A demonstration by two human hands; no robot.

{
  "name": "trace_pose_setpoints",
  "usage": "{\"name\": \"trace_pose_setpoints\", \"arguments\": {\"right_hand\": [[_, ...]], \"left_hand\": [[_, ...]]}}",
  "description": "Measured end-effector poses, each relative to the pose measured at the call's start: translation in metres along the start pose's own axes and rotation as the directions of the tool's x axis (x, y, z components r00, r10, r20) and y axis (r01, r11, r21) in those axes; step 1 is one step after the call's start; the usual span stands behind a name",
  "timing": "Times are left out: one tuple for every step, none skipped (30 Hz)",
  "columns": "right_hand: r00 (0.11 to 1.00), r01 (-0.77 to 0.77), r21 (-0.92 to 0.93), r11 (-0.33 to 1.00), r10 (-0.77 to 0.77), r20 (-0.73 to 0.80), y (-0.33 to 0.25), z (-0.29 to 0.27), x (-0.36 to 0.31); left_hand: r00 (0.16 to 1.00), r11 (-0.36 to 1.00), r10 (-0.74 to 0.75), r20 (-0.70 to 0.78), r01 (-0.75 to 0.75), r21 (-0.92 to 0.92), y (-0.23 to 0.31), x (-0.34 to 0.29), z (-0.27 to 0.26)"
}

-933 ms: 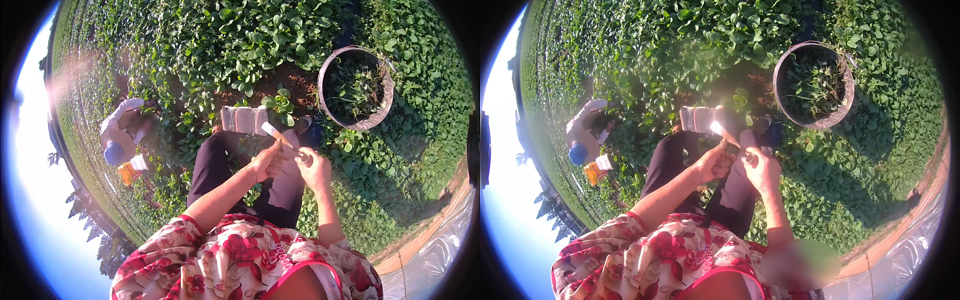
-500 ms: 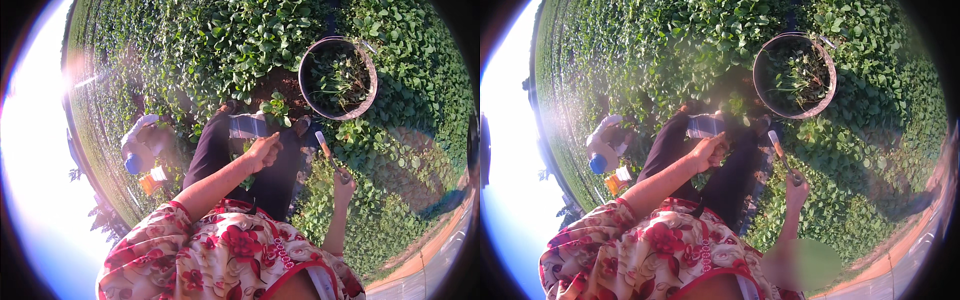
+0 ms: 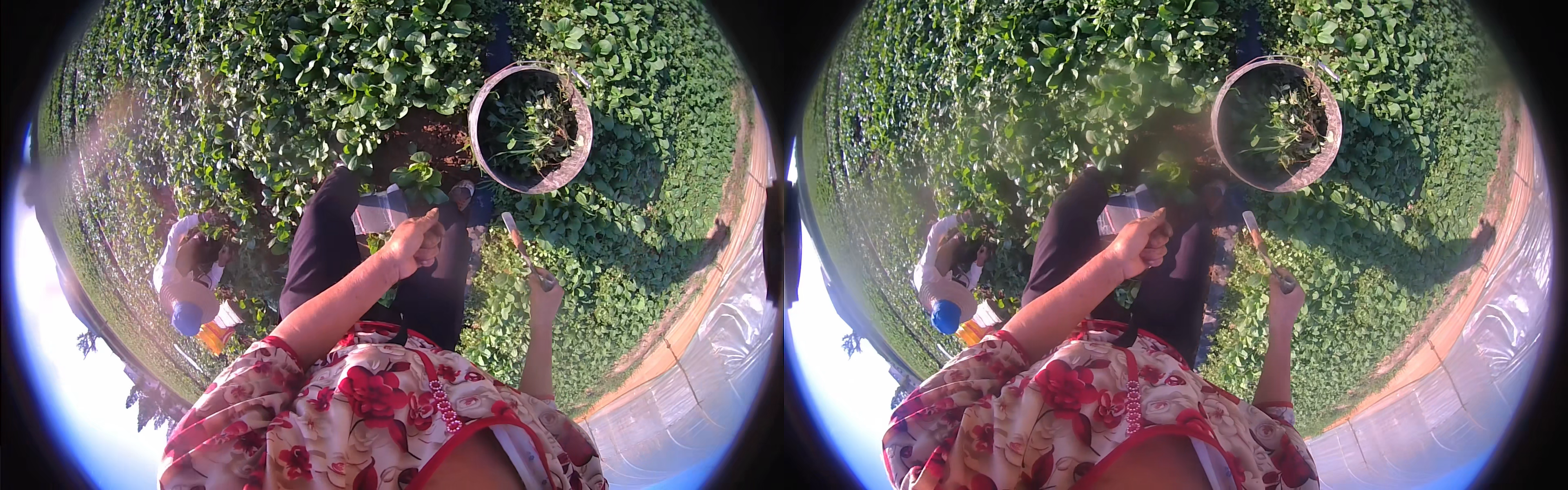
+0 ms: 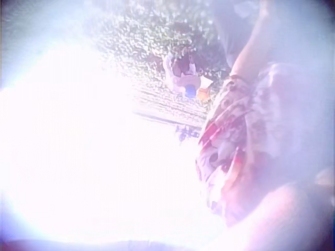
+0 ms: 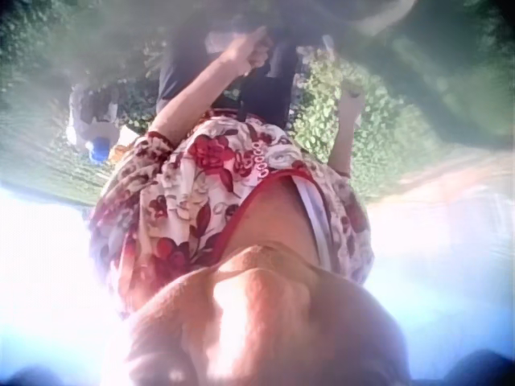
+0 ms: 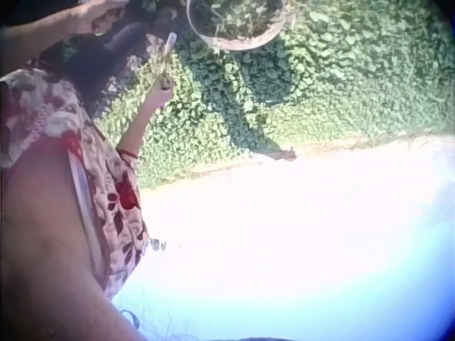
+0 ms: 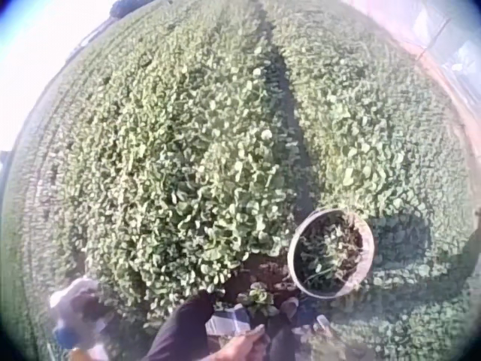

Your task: The person weeds a crop field by hand and using a hand tool, pulling unwanted plants from the soil and placing them into a bucket.

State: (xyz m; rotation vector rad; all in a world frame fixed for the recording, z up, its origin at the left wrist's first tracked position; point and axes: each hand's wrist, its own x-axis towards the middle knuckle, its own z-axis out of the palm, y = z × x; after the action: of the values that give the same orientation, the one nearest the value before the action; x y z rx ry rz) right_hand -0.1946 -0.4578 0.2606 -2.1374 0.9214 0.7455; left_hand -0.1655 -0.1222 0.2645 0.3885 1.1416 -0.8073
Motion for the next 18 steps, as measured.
{"name": "trace_pose_setpoints", "arguments": {"right_hand": [[0.999,-0.006,-0.033,0.999,0.005,-0.034,-0.007,0.01,-0.007],[0.999,0.007,-0.058,0.998,-0.01,-0.051,-0.013,0.018,-0.017],[0.995,-0.051,-0.096,0.994,0.042,-0.092,-0.018,0.026,-0.028],[0.993,-0.001,-0.201,0.98,-0.022,-0.113,-0.022,0.035,-0.04],[0.988,-0.002,-0.31,0.951,-0.046,-0.149,-0.026,0.042,-0.053],[0.98,-0.016,-0.411,0.912,-0.068,-0.187,-0.029,0.049,-0.066],[0.974,-0.053,-0.46,0.886,-0.057,-0.22,-0.032,0.057,-0.081],[0.964,-0.094,-0.503,0.859,-0.049,-0.263,-0.035,0.063,-0.094],[0.95,-0.165,-0.552,0.818,-0.018,-0.311,-0.04,0.067,-0.104],[0.954,-0.159,-0.582,0.797,-0.028,-0.299,-0.045,0.069,-0.113],[0.956,-0.182,-0.623,0.761,-0.01,-0.292,-0.05,0.071,-0.121],[0.952,-0.217,-0.665,0.715,0.003,-0.307,-0.056,0.073,-0.124],[0.95,-0.245,-0.706,0.664,0.02,-0.311,-0.062,0.075,-0.127],[0.953,-0.261,-0.734,0.627,0.045,-0.301,-0.068,0.077,-0.128],[0.952,-0.279,-0.76,0.587,0.066,-0.298,-0.073,0.078,-0.126],[0.953,-0.286,-0.79,0.542,0.073,-0.294,-0.078,0.08,-0.123],[0.952,-0.277,-0.74,0.613,0.071,-0.297,-0.082,0.082,-0.12],[0.965,-0.235,-0.764,0.6,0.049,-0.259,-0.085,0.085,-0.114]], "left_hand": [[1.0,1.0,0.002,0.029,-0.001,-0.015,0.016,-0.005,-0.014],[0.998,0.998,0.027,0.063,-0.023,-0.059,0.033,-0.011,-0.032],[0.995,0.992,0.055,0.079,-0.045,-0.12,0.053,-0.018,-0.051],[0.993,0.981,0.083,0.088,-0.066,-0.184,0.075,-0.026,-0.073],[0.986,0.971,0.139,0.093,-0.117,-0.207,0.097,-0.036,-0.094],[0.981,0.959,0.181,0.067,-0.16,-0.235,0.12,-0.046,-0.115],[0.976,0.948,0.216,0.025,-0.203,-0.244,0.141,-0.057,-0.136],[0.964,0.932,0.265,-0.007,-0.259,-0.254,0.163,-0.064,-0.154],[0.963,0.923,0.267,-0.038,-0.267,-0.277,0.185,-0.071,-0.172],[0.96,0.912,0.271,-0.063,-0.277,-0.302,0.205,-0.076,-0.188],[0.956,0.905,0.278,-0.095,-0.294,-0.308,0.223,-0.079,-0.202],[0.947,0.894,0.299,-0.115,-0.32,-0.314,0.238,-0.079,-0.214],[0.943,0.885,0.305,-0.132,-0.332,-0.325,0.253,-0.077,-0.224],[0.94,0.875,0.302,-0.159,-0.339,-0.344,0.265,-0.074,-0.232],[0.939,0.871,0.306,-0.159,-0.344,-0.352,0.275,-0.068,-0.238],[0.936,0.86,0.309,-0.167,-0.35,-0.371,0.285,-0.062,-0.243],[0.939,0.855,0.314,-0.14,-0.344,-0.389,0.293,-0.054,-0.246],[0.937,0.848,0.323,-0.132,-0.348,-0.4,0.299,-0.046,-0.247]]}}
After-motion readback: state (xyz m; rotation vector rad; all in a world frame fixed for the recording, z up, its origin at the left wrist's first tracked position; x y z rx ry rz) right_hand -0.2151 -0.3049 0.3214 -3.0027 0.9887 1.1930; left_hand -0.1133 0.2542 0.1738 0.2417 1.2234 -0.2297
